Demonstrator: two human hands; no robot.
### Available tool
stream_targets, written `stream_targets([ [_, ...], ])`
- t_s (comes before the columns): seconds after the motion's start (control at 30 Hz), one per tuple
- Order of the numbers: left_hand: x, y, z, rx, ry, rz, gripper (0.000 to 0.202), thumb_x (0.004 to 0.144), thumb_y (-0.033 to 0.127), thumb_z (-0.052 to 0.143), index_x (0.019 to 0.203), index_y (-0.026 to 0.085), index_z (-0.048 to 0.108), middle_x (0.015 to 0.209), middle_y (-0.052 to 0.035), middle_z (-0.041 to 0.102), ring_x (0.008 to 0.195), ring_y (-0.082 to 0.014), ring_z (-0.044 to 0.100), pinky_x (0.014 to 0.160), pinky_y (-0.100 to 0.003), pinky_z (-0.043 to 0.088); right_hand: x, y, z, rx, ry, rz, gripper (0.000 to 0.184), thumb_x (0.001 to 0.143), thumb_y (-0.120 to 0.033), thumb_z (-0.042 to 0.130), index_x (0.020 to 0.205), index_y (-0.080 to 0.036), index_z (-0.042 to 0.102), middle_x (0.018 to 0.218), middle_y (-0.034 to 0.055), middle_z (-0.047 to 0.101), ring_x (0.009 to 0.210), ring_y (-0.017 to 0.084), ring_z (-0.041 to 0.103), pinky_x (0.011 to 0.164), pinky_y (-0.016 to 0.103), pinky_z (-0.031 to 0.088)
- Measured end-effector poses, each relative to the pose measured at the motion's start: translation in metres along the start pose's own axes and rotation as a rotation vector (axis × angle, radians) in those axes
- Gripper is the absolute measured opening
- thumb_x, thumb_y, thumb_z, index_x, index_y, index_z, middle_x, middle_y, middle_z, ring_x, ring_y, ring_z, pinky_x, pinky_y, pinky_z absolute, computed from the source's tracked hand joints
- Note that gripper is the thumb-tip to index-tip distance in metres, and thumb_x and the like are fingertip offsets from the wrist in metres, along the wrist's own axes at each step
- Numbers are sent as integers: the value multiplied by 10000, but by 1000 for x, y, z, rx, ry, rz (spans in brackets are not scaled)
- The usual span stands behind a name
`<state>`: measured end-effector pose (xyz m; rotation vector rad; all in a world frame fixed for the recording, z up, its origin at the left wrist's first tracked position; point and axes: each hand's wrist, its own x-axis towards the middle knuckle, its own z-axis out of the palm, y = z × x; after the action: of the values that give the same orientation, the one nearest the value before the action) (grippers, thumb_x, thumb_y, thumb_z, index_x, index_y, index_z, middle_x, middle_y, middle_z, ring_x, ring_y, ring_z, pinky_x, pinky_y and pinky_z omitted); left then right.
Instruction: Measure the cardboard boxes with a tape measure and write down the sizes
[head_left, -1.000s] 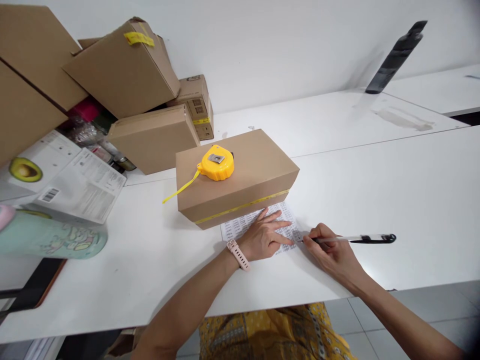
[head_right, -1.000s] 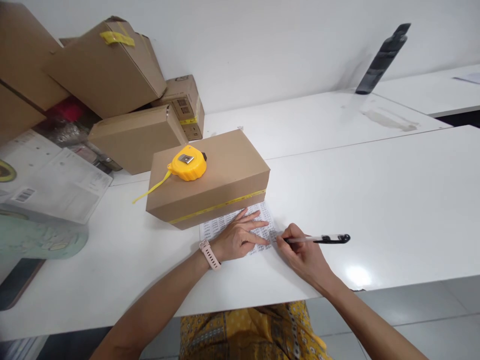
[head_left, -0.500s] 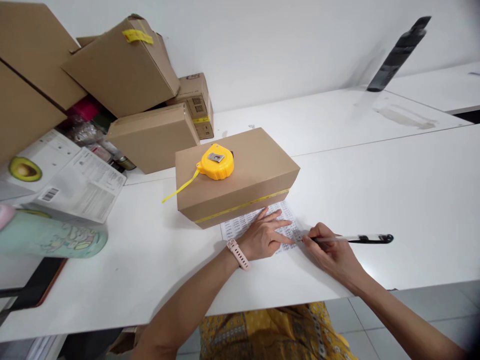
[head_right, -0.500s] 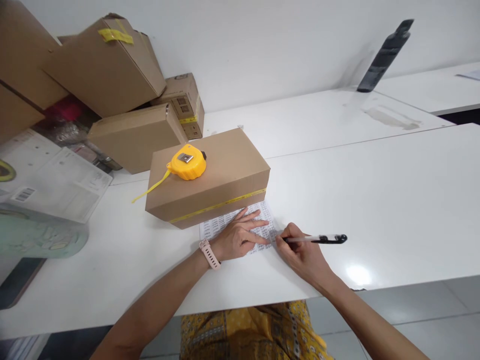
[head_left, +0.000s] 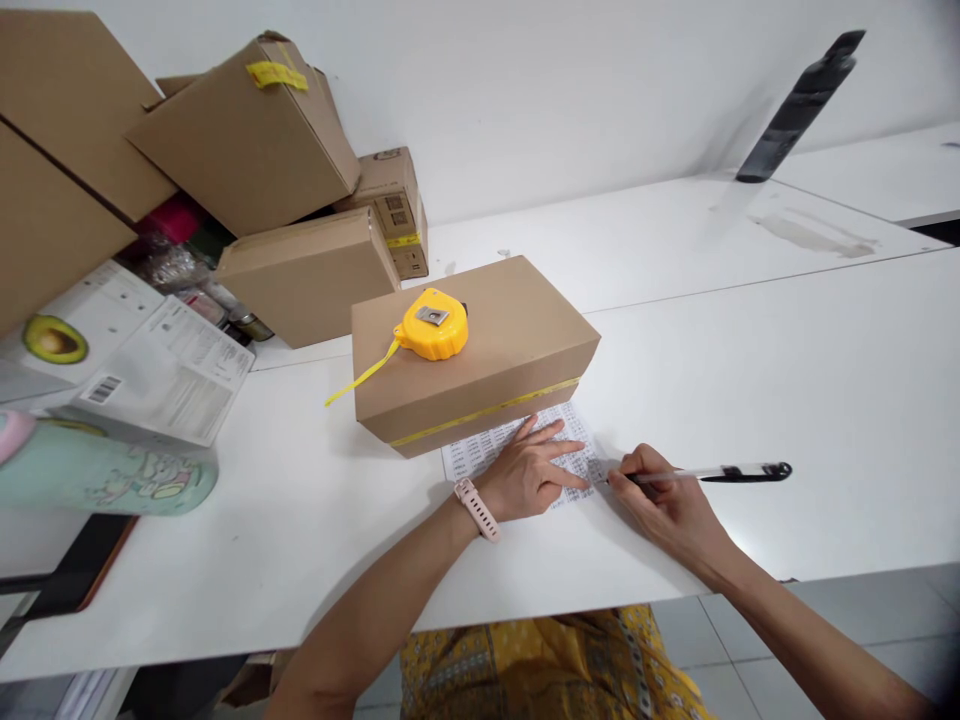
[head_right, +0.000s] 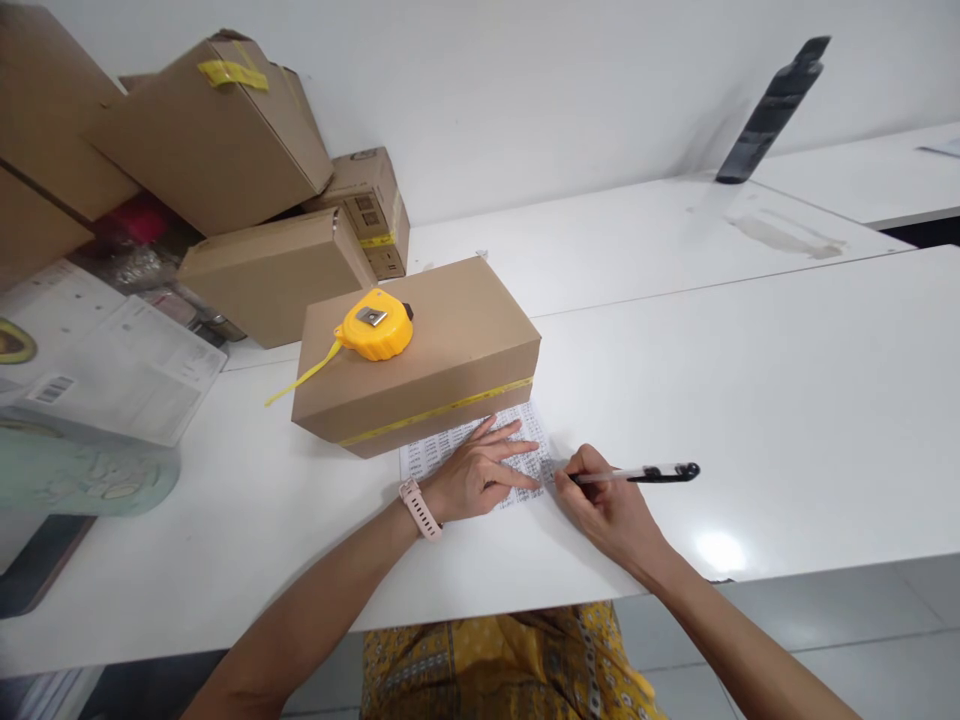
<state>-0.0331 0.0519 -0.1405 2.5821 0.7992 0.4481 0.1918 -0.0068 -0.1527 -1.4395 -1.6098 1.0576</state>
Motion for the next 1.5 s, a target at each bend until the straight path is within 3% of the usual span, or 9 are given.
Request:
stream_targets([
  [1.5, -1, 0, 0, 0, -10, -6, 444, 834, 16, 541, 1026, 322, 802, 1405, -29, 628, 1436, -300, 433, 1198, -578, 279, 1, -7, -1, -43, 69, 10, 304, 935, -459, 571, 749, -238, 477, 614, -42, 396, 543, 114, 353, 462, 252, 309],
])
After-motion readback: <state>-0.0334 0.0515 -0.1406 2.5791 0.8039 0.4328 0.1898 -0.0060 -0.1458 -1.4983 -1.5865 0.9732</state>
